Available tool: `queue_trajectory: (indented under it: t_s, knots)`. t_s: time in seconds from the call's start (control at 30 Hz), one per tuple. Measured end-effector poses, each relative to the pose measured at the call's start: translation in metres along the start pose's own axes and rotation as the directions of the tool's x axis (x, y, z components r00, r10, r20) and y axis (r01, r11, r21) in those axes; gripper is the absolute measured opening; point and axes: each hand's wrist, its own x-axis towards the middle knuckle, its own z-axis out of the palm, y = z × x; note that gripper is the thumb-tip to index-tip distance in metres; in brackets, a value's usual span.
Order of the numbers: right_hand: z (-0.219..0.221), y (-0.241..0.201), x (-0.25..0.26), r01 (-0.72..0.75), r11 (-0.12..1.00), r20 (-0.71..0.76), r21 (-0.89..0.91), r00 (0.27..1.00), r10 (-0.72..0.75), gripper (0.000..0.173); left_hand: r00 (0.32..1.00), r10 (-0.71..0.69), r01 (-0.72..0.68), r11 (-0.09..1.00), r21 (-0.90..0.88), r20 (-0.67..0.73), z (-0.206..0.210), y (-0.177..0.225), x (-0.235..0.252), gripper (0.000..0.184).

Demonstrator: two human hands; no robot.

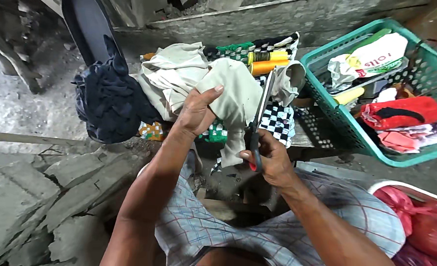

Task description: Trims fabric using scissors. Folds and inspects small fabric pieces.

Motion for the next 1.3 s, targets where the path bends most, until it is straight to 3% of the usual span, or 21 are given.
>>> queue_trajectory:
  t_s: [0.1, 0.17, 0.37, 0.5, 0.73, 1.07, 1.3]
  knots:
    - [-0.004, -0.002, 0.0, -0.052, 0.998, 0.026, -0.03, 0.998, 0.053, 0.045, 0.99, -0.14, 0.14, 0.99, 0.002, -0.036, -0.002, 0.013, 0.0, 0.028]
    - [-0.009, 0.001, 0.001, -0.125, 0.987, 0.061, -0.105, 0.989, 0.132, 0.05, 0.982, -0.185, 0.185, 0.983, -0.011, 0.028, -0.01, 0.024, -0.001, 0.04]
    - [-0.016, 0.01, 0.003, -0.243, 0.949, 0.198, -0.2, 0.939, 0.282, 0.082, 0.986, -0.144, 0.144, 0.99, 0.009, 0.089, -0.029, 0.048, -0.001, 0.048]
    - [-0.017, 0.012, 0.004, -0.24, 0.935, 0.218, -0.262, 0.929, 0.299, 0.072, 0.993, -0.083, 0.081, 0.996, 0.023, 0.087, -0.038, 0.061, 0.0, 0.045]
    - [-0.014, 0.02, 0.009, -0.255, 0.888, 0.185, -0.384, 0.92, 0.344, 0.069, 0.988, 0.012, -0.017, 0.999, 0.028, 0.157, -0.04, 0.069, -0.007, 0.042]
    - [-0.014, 0.02, 0.008, -0.212, 0.927, 0.26, -0.309, 0.919, 0.297, 0.082, 0.988, -0.027, 0.024, 0.999, 0.022, 0.149, -0.039, 0.065, -0.006, 0.043]
    - [-0.016, 0.015, 0.007, -0.194, 0.933, 0.256, -0.301, 0.927, 0.276, 0.078, 0.988, -0.034, 0.032, 0.999, 0.016, 0.153, -0.036, 0.063, -0.004, 0.04]
